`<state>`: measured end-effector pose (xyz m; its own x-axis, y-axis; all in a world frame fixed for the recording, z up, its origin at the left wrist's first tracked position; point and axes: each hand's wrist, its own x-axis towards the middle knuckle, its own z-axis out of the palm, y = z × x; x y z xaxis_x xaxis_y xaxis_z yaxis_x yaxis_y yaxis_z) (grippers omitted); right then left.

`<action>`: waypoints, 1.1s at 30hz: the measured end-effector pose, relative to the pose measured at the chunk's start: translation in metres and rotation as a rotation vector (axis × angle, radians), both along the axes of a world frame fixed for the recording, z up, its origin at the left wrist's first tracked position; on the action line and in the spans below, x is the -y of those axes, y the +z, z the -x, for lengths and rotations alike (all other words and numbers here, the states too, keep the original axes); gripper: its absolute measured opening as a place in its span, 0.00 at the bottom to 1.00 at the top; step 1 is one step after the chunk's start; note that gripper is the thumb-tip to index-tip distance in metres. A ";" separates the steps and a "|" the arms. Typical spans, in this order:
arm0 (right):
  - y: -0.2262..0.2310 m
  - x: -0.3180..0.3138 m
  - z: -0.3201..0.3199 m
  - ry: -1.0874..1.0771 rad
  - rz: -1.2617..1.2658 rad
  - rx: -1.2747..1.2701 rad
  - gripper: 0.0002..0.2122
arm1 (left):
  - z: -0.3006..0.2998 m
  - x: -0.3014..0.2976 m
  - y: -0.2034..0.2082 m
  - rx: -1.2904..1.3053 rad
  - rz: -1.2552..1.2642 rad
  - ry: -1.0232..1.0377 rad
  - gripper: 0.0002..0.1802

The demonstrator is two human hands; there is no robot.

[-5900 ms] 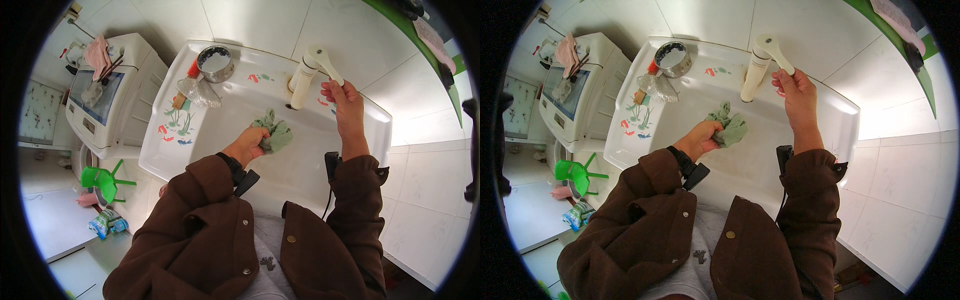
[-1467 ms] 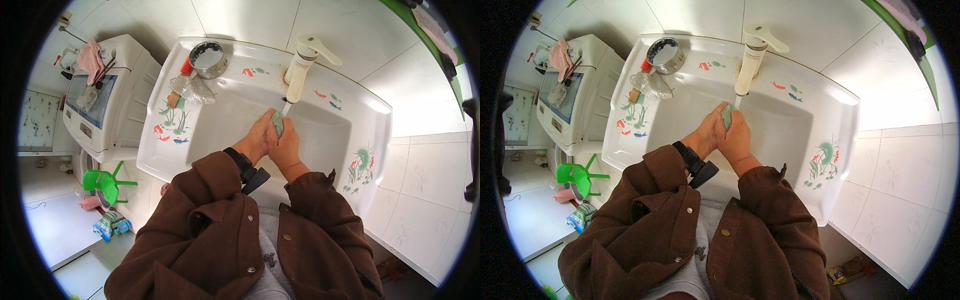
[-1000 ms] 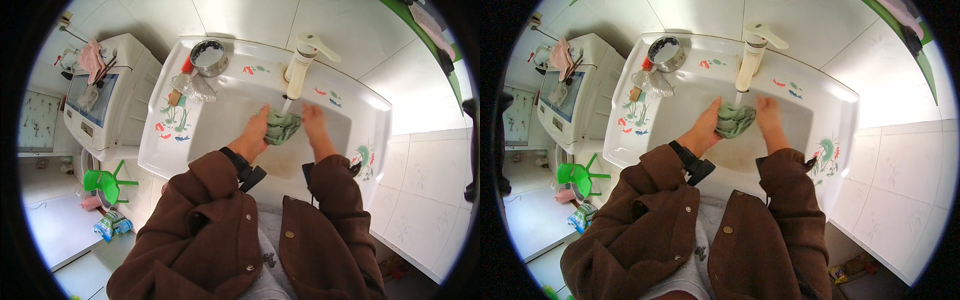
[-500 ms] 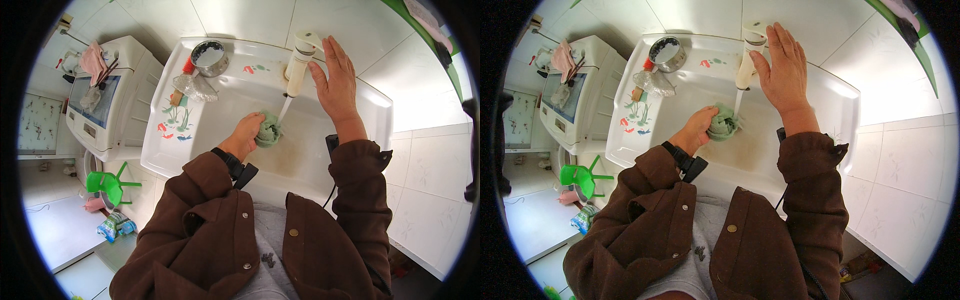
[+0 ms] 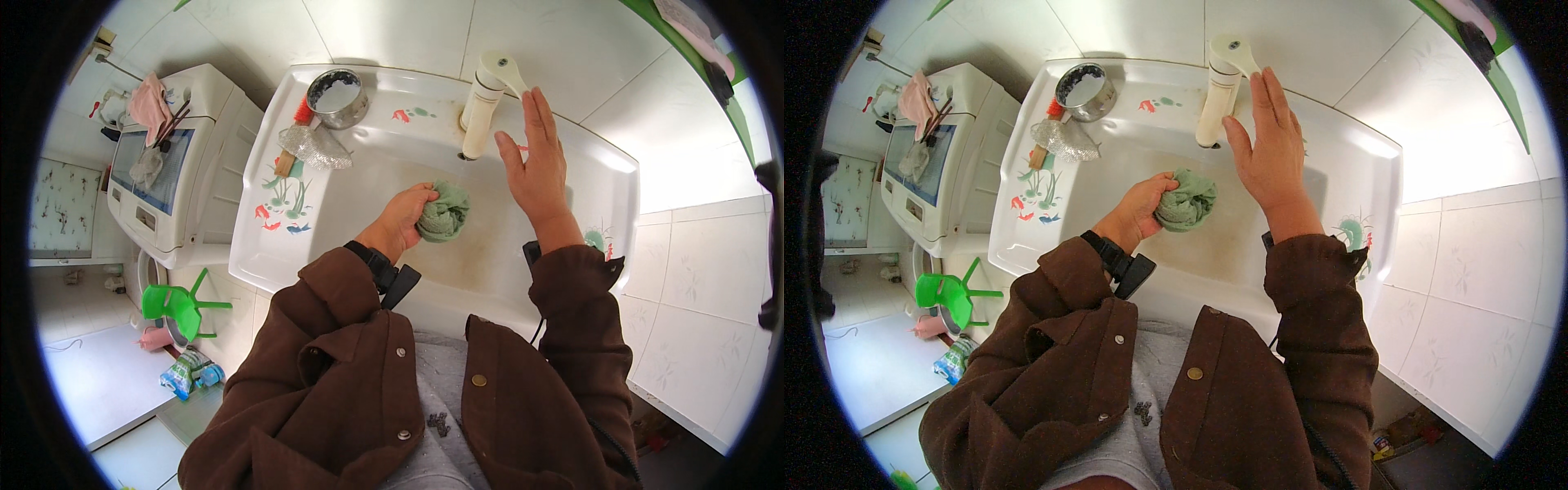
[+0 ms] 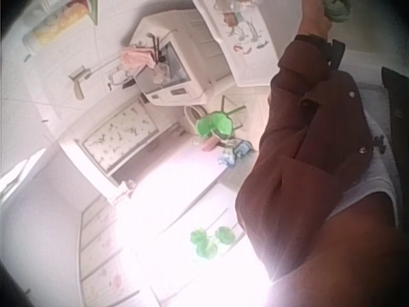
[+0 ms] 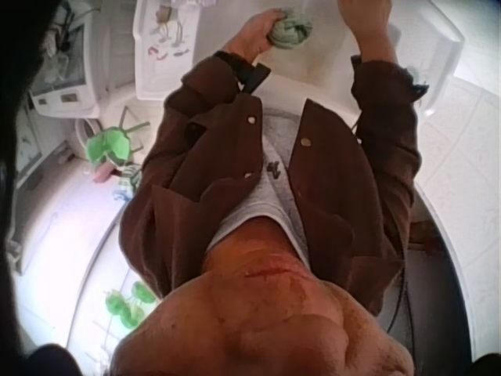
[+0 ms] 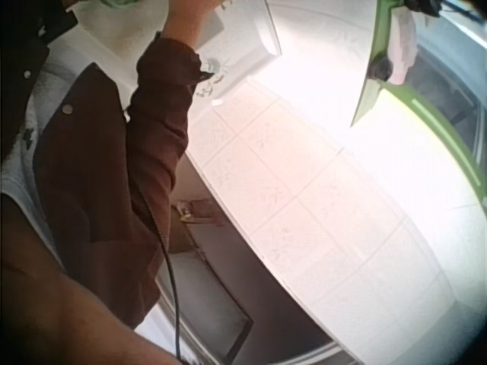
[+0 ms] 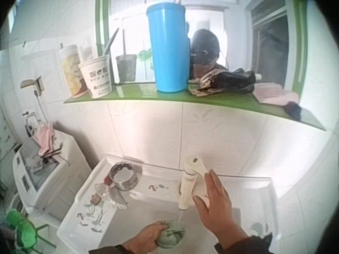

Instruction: The person washes a green cloth in a bathroom sink. They repeatedly wet, scrub, and rinse the cloth under running water, then wring it out multiple times.

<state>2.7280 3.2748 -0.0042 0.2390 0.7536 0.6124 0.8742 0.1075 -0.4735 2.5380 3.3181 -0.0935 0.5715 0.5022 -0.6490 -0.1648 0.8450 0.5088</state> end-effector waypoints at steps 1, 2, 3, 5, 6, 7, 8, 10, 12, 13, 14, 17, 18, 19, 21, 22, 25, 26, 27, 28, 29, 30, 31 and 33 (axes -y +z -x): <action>-0.007 0.005 -0.001 0.005 -0.015 -0.009 0.24 | 0.000 -0.001 0.000 0.025 0.026 0.001 0.15; -0.016 0.012 -0.001 -0.025 -0.002 -0.165 0.24 | 0.001 -0.001 -0.001 0.049 0.051 0.003 0.15; -0.025 0.021 0.001 -0.053 0.025 -0.315 0.24 | 0.002 -0.001 -0.002 0.083 0.083 0.004 0.16; -0.048 0.033 0.007 -0.121 0.177 -0.622 0.25 | 0.005 -0.002 -0.003 0.150 0.116 -0.010 0.16; -0.060 0.036 0.010 -0.216 0.343 -0.820 0.26 | 0.006 -0.003 -0.003 0.185 0.141 -0.018 0.17; -0.072 0.039 0.015 -0.126 0.444 -0.936 0.26 | 0.006 -0.002 -0.004 0.199 0.153 -0.032 0.17; -0.085 0.041 0.022 -0.089 0.591 -1.091 0.25 | 0.006 -0.002 -0.005 0.210 0.172 -0.045 0.17; -0.106 0.046 0.027 0.051 0.809 -1.384 0.25 | 0.006 0.000 -0.007 0.227 0.212 -0.058 0.17; -0.123 0.045 0.026 0.280 0.941 -1.652 0.25 | 0.005 0.000 -0.009 0.241 0.246 -0.048 0.17; -0.130 0.043 0.024 0.397 0.941 -1.683 0.27 | 0.005 0.000 -0.010 0.191 0.218 -0.041 0.17; -0.137 0.041 0.021 0.273 0.942 -1.605 0.27 | 0.005 0.000 -0.012 0.142 0.190 -0.035 0.17; -0.155 0.038 0.007 -0.067 0.921 -1.329 0.28 | 0.011 -0.004 -0.017 -0.204 0.080 -0.040 0.23; -0.161 0.039 0.003 -0.212 0.897 -1.192 0.28 | 0.015 -0.006 -0.019 -0.359 0.033 -0.027 0.26; -0.167 0.041 0.003 -0.383 0.833 -1.054 0.27 | 0.016 -0.006 -0.021 -0.397 0.050 -0.026 0.28; -0.179 0.051 0.010 -0.232 0.917 -0.340 0.28 | 0.019 -0.006 -0.025 -0.463 0.083 -0.008 0.34; -0.184 0.052 0.011 -0.167 0.987 -0.201 0.27 | 0.020 -0.005 -0.027 -0.455 0.096 -0.061 0.35; -0.188 0.051 0.018 -0.063 1.097 -0.717 0.26 | 0.019 0.002 -0.033 -0.414 0.187 -0.149 0.38; -0.186 0.048 0.020 -0.074 1.043 -0.892 0.24 | 0.016 0.007 -0.035 -0.435 0.215 -0.106 0.39; -0.182 0.044 0.025 -0.099 0.944 -1.044 0.22 | 0.014 0.011 -0.037 -0.455 0.243 -0.063 0.39; -0.176 0.041 0.032 -0.187 0.880 -1.223 0.21 | 0.013 0.012 -0.038 -0.434 0.275 -0.029 0.39; -0.167 0.039 0.038 -0.034 0.920 -1.207 0.19 | 0.012 0.013 -0.040 -0.414 0.310 -0.001 0.40; -0.158 0.036 0.043 0.064 0.995 -1.210 0.18 | 0.012 0.012 -0.042 -0.374 0.331 0.015 0.40; -0.148 0.032 0.051 0.220 1.035 -1.219 0.17 | 0.013 0.010 -0.043 -0.215 0.375 0.054 0.38; -0.128 0.029 0.077 0.453 0.791 -0.892 0.11 | 0.022 0.003 -0.045 0.114 0.481 0.136 0.34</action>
